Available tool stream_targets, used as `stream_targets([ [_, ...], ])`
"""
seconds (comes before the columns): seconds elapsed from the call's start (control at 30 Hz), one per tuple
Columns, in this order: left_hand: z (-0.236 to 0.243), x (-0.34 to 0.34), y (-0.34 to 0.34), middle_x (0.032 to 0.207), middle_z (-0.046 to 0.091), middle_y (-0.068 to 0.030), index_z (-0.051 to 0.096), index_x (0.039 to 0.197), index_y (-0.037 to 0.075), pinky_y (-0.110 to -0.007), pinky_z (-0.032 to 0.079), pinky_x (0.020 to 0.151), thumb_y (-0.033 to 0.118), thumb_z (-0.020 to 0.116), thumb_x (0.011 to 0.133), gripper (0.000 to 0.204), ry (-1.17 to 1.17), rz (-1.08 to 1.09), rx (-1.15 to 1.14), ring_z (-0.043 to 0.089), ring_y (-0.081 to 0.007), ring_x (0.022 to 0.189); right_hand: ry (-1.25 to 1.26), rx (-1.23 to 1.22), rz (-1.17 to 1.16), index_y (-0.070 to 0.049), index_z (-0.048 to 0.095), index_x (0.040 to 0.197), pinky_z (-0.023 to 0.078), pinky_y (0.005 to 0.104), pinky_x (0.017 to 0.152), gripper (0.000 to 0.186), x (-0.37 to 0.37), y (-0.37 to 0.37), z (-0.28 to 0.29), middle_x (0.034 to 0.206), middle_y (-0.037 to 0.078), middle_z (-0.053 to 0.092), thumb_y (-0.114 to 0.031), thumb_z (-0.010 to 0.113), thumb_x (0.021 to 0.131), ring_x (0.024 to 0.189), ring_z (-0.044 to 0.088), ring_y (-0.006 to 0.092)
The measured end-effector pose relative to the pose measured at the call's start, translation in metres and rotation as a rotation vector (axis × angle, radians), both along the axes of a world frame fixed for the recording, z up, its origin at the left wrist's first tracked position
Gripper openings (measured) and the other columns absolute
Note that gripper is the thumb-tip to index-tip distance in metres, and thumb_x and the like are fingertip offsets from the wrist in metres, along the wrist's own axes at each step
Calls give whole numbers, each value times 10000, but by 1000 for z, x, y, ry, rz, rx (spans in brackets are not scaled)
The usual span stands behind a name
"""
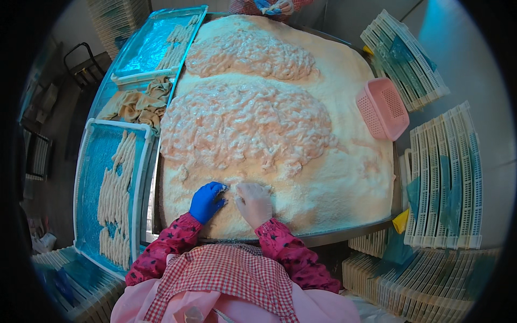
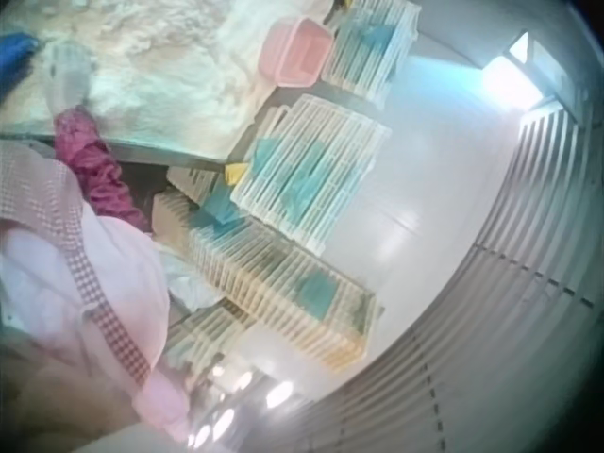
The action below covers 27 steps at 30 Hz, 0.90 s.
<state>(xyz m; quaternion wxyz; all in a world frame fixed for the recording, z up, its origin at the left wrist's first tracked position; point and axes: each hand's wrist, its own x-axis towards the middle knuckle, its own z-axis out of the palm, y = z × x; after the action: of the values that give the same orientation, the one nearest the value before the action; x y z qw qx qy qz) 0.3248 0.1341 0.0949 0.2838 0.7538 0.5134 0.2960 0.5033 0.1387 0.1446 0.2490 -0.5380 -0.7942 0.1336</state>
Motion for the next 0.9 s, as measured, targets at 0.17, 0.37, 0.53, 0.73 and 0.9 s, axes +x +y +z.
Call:
stream_targets([
  [0.17, 3, -14, -2, 903, 587, -86, 590, 950, 112, -383, 449, 713, 148, 654, 707, 254, -71, 68, 54, 562, -300, 817, 281, -213, 140, -81, 595, 951, 455, 381, 727, 269, 7, -4, 22, 904, 88, 624, -148, 668, 701, 817, 598, 271],
  [0.37, 30, -77, -15, 1075, 572, -76, 562, 1030, 107, -369, 430, 829, 86, 706, 637, 420, 238, 3, 44, 537, -298, 985, 72, -135, 126, -87, 599, 970, 453, 372, 755, 257, 30, 5, 9, 934, 79, 628, -92, 627, 715, 852, 593, 259],
  [0.53, 20, -60, -11, 1090, 567, -73, 557, 1053, 117, -386, 421, 844, 137, 708, 660, 422, 100, -42, 76, 539, -278, 981, -64, 156, 371, -87, 578, 952, 423, 375, 804, 234, -11, 30, 6, 911, 61, 613, -75, 568, 718, 908, 567, 241],
  [0.73, -12, -67, -10, 901, 611, -37, 606, 910, 152, -374, 442, 720, 131, 668, 698, 222, 105, 38, 100, 563, -275, 825, -220, -81, 481, -91, 555, 843, 415, 378, 731, 165, -3, 38, 12, 806, 50, 581, -89, 580, 681, 809, 560, 243],
  [0.9, -6, -68, -13, 891, 612, -44, 603, 888, 143, -374, 444, 713, 127, 662, 696, 202, 159, 60, 50, 562, -271, 821, -121, -24, 263, -87, 560, 776, 426, 382, 704, 145, 29, 34, 7, 793, 58, 585, -80, 617, 643, 779, 561, 252],
])
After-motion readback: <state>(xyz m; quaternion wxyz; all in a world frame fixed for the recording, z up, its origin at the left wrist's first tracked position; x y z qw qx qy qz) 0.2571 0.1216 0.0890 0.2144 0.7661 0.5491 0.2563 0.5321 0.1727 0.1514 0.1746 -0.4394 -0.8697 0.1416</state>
